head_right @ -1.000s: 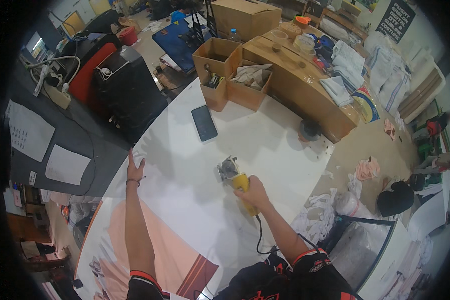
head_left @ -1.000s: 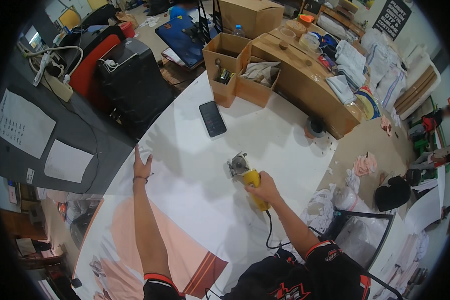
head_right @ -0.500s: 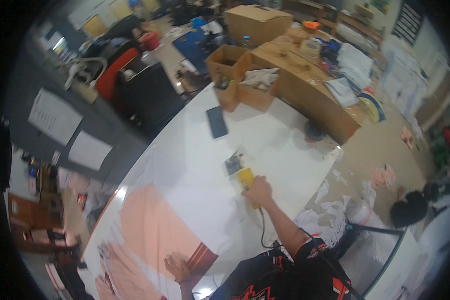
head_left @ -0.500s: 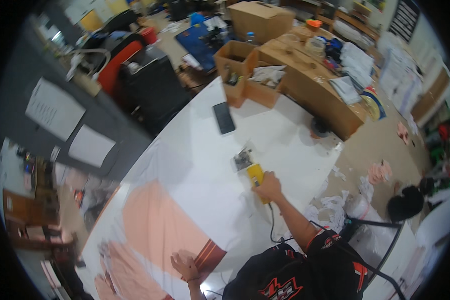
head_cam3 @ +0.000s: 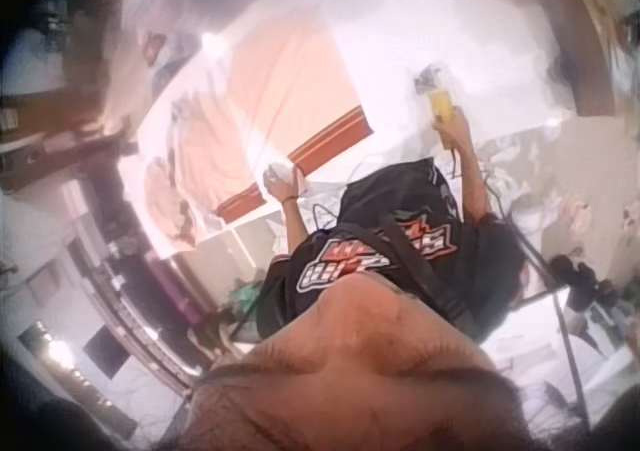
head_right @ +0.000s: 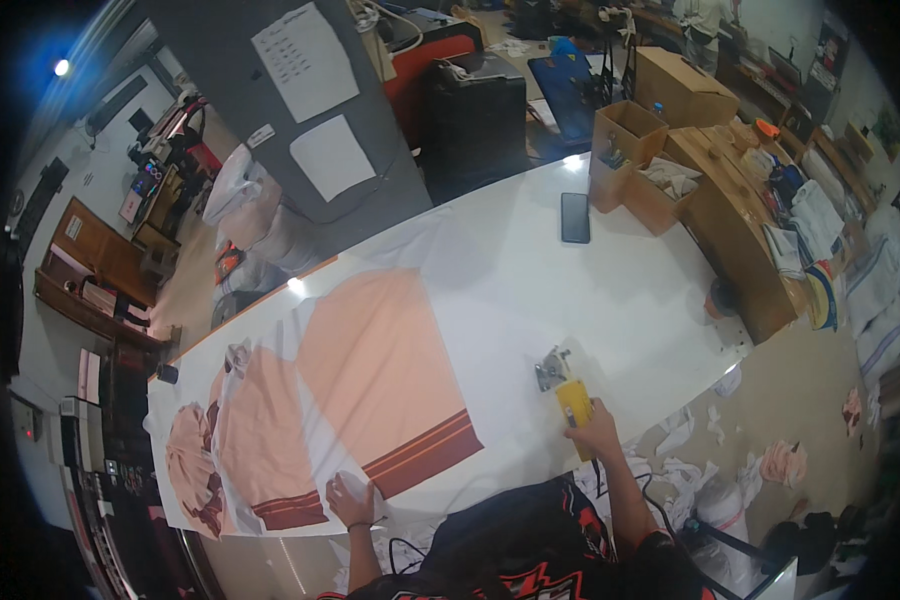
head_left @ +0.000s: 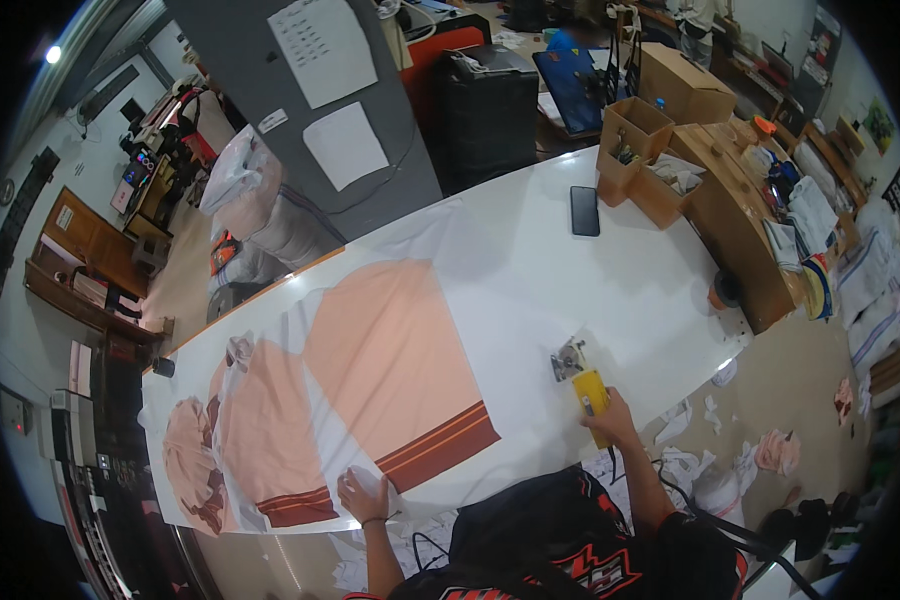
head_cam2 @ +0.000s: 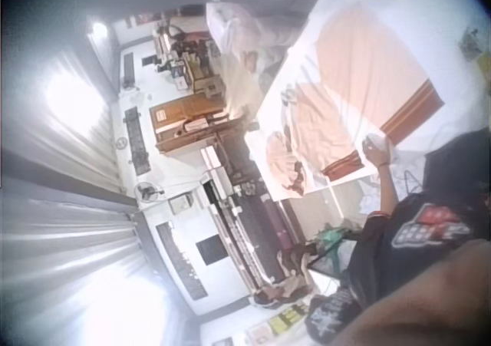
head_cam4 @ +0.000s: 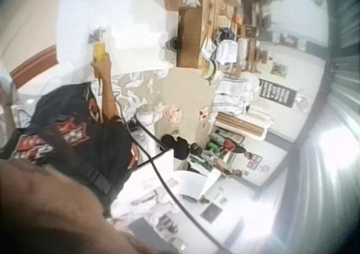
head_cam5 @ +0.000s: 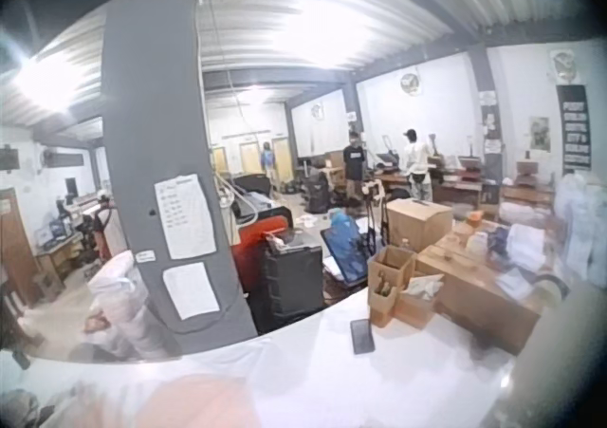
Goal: The person uses a yellow electric fabric cutter to cut a large piece of peach-colored fabric with a maroon border on a white table. They repeatedly align the fabric, cut along its edges, and move the cut pieces aside while continuing to cut additional sections.
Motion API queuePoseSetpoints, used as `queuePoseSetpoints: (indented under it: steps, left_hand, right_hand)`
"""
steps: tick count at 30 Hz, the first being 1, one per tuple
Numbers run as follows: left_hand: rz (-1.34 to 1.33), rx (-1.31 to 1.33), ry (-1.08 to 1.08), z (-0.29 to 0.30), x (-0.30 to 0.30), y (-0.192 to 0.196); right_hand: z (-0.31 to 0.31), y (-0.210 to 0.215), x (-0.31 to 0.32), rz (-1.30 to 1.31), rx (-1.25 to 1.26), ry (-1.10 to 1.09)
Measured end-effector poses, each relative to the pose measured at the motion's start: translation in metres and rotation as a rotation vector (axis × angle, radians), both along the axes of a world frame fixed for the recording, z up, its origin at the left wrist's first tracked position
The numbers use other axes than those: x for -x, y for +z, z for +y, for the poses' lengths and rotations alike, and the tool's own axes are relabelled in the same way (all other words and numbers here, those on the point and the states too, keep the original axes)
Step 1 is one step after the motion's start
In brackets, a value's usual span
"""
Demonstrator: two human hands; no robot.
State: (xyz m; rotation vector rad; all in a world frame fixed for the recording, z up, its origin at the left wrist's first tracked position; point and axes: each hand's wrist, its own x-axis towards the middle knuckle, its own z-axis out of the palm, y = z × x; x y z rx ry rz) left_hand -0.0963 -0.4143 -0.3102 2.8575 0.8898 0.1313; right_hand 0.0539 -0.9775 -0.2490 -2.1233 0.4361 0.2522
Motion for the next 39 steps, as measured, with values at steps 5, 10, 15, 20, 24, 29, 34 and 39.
queuePoseSetpoints:
  steps: [5, 10, 15, 20, 24, 29, 34, 39]
  left_hand:
    - [0.028, -0.037, -0.104, -0.01, 0.019, 0.021]
    - [-0.007, -0.035, -0.211, -0.013, 0.057, 0.023]
    - [-0.125, 0.115, -0.329, 0.022, 0.069, 0.005]
    - [-0.271, 0.034, -0.473, 0.044, 0.07, -0.004]
    - [-0.302, 0.058, -0.507, 0.048, 0.068, -0.016]
    - [-0.359, 0.033, -0.427, 0.047, 0.065, -0.014]
    - [-0.406, -0.003, -0.442, 0.042, 0.061, -0.01]
    - [-0.413, 0.008, -0.445, 0.041, 0.061, -0.006]
  right_hand:
    - [0.009, 0.0, 0.05, 0.086, 0.083, -0.133]
    - [0.015, 0.007, 0.088, 0.04, 0.197, -0.222]
    - [0.033, 0.02, 0.13, 0.107, 0.007, -0.329]
    - [0.071, 0.023, 0.198, 0.044, 0.16, -0.112]
    - [0.102, 0.037, 0.23, 0.099, 0.302, 0.058]
    - [0.116, 0.031, 0.241, 0.122, 0.496, 0.132]
    - [0.116, 0.039, 0.216, 0.213, 0.522, 0.178]
    - [0.109, 0.029, 0.207, 0.183, 0.511, 0.201]
